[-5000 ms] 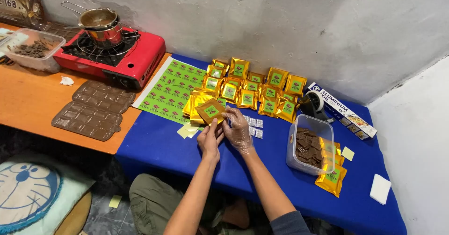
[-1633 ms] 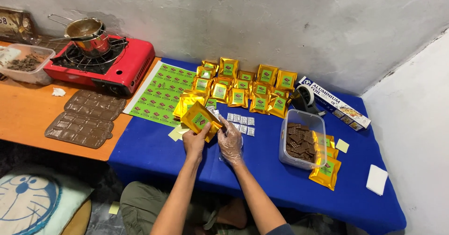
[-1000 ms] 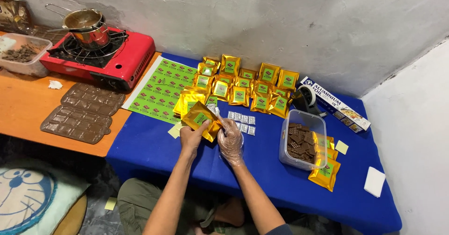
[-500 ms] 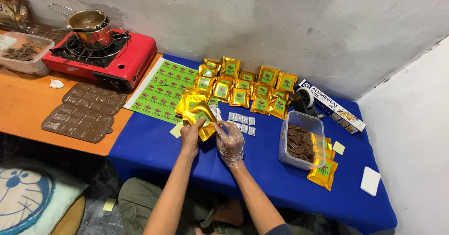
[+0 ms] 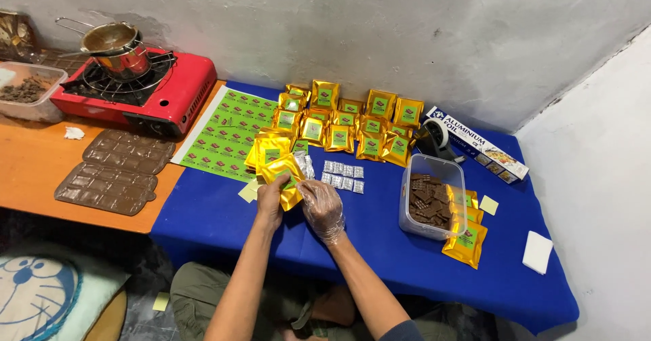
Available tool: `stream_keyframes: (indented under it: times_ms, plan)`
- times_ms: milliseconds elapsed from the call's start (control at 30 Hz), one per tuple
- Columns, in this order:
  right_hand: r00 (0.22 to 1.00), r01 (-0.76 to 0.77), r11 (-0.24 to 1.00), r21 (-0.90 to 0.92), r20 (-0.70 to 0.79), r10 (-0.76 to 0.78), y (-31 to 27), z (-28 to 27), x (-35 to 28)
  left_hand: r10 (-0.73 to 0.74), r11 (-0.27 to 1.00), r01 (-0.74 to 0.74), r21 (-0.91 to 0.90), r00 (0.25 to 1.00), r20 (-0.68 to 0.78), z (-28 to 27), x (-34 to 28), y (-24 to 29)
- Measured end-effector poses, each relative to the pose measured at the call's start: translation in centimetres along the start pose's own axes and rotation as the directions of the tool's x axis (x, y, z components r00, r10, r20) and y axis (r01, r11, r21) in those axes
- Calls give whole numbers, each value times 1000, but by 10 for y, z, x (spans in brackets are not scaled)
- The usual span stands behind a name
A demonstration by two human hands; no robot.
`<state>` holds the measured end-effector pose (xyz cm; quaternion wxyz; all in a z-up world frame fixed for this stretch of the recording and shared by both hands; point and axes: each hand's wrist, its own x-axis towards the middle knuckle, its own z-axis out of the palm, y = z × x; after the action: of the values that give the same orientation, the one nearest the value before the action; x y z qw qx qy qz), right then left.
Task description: The person, wearing gloves, takes chocolate bars from a container and places them into individual gold foil wrappers, folding the edges of the foil to seal them.
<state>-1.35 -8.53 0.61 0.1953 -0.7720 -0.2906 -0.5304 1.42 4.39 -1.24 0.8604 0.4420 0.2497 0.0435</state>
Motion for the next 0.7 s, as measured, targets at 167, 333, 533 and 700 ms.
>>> stream_keyframes:
  times_ms: [167,333,533,700]
  plan:
    - [998,-64,997,-38,-22,64,5,-8,9,26,995,-32,95,998,58,5,-19,13]
    - [991,-132,991,-28,-27,131,16,-10,2,-38,990,21,136,992,124,9,-43,22]
    - [990,-112,993,-38,78,115,39,-20,-9,17,977,-36,209,996,90,2,-35,8]
    - [885,-391,919,40,292,364,62,-56,-9,61,980,-69,185,997,51,1,-27,6]
